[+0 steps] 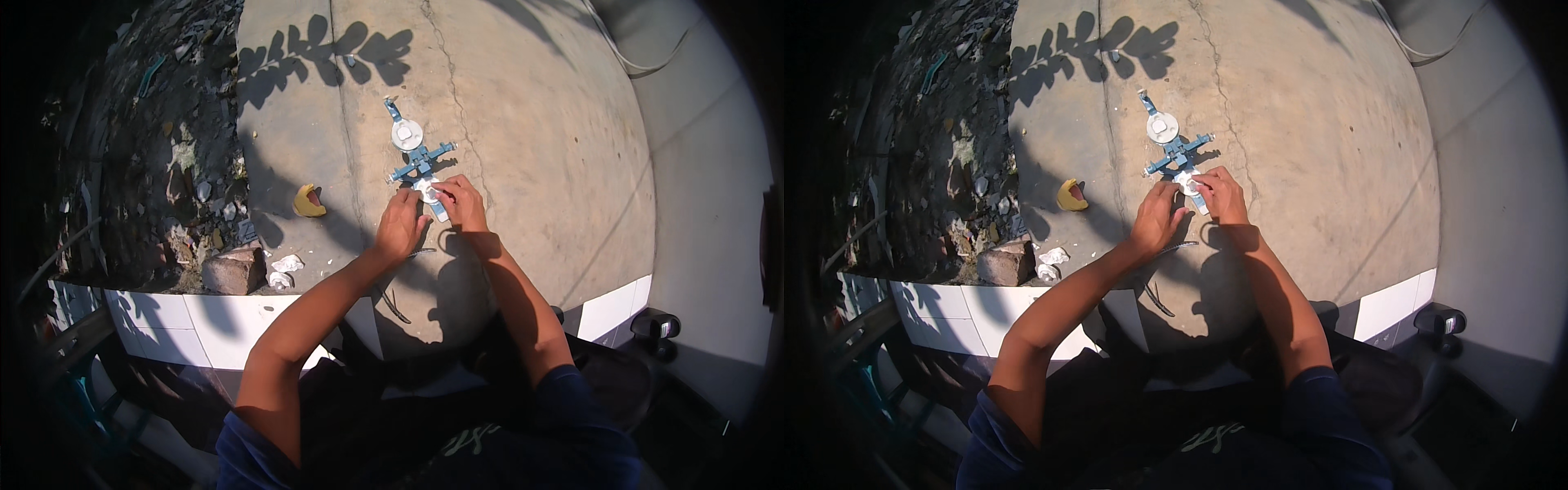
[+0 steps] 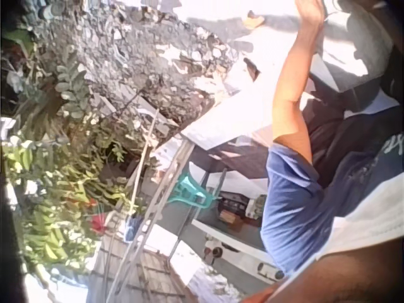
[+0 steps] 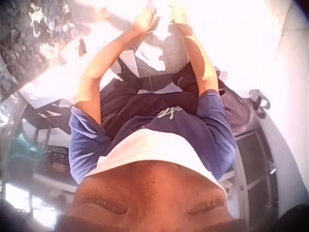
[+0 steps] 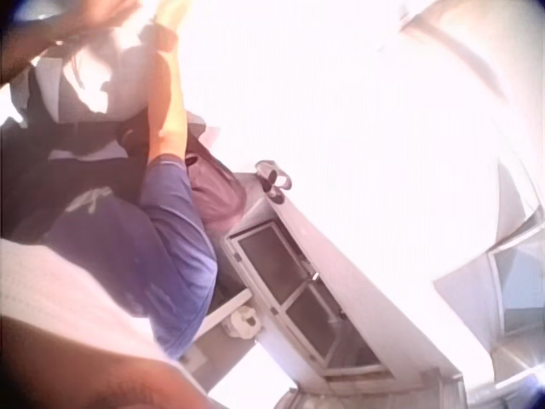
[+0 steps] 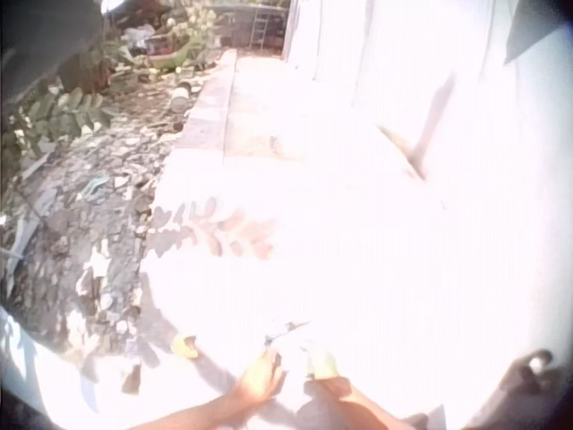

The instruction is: The person uses a wrench to disassemble a blue water valve assembly on a concrete surface, removing a white plastic cap. They then move to a tiled kitchen sink area, where they mix a white powder with water in a small bowl using a blue spoon. Finally, they apply the resulting paste to the valve assembly.

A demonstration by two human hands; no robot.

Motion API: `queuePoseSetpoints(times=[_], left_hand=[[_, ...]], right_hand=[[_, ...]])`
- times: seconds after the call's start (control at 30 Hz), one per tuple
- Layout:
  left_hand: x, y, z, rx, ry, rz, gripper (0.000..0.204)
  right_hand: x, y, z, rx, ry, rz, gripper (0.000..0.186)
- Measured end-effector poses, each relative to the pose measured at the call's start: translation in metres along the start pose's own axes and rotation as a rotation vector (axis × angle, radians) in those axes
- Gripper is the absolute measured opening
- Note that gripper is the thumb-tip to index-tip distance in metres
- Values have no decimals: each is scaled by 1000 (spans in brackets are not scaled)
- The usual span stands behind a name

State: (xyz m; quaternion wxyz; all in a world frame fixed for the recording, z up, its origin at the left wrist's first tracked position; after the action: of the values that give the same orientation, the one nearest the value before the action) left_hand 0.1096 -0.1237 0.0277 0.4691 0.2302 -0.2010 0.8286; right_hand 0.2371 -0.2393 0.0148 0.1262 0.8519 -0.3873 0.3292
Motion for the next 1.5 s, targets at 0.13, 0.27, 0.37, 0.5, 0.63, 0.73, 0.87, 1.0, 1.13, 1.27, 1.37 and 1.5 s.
queuePoseSetpoints(times=[0.13, 0.27, 0.37, 0.5, 0.63, 0.73, 0.87, 1.0, 1.13, 1.27, 1.37, 1.5], left_hand=[[-48, -1, -14, 252, 117, 339, 45], [-56, 1, -13, 260, 204, 391, 43], [-57, 3, -14, 165, 65, 386, 41], [-58, 1, -12, 223, 95, 400, 38], [-59, -2, -8, 248, 39, 428, 32], [-63, -1, -13, 232, 13, 444, 27], [-67, -1, -14, 260, 59, 496, 24], [-68, 0, -13, 289, 58, 506, 23], [-71, 0, -13, 317, 83, 528, 24], [-72, 0, -11, 323, 80, 551, 25], [-71, 0, -10, 311, 102, 554, 28], [-70, 3, -13, 286, 172, 593, 32]], right_hand=[[6, -4, 11, 92, -1, -52, 19], [12, -12, 17, 140, -58, -104, 20], [11, -13, 22, 144, -99, -134, 21], [9, -16, 24, 117, -69, -145, 23], [6, -14, 29, 157, -90, -120, 28], [4, -19, 35, 82, -153, -196, 30], [3, -26, 42, 171, -65, -227, 29], [-4, -27, 50, 228, -67, -160, 23], [-5, -23, 51, 225, 2, -134, 19], [-1, -22, 42, 160, 15, -145, 20], [-1, -20, 44, 217, 19, -105, 23], [4, -22, 37, 240, 50, -169, 26]])
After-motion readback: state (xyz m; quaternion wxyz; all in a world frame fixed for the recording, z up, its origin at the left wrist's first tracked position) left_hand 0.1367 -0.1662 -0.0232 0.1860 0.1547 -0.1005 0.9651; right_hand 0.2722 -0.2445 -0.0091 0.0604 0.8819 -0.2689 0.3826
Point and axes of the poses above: each hand's wrist, its own y-axis away from the middle knuckle, its own x-axis out of the back of the hand, z = x × y, the point moved 3 cm from there along -y, towards the middle knuckle, and after that the axes turned 5 degrees about z, right-handed, at the moved point
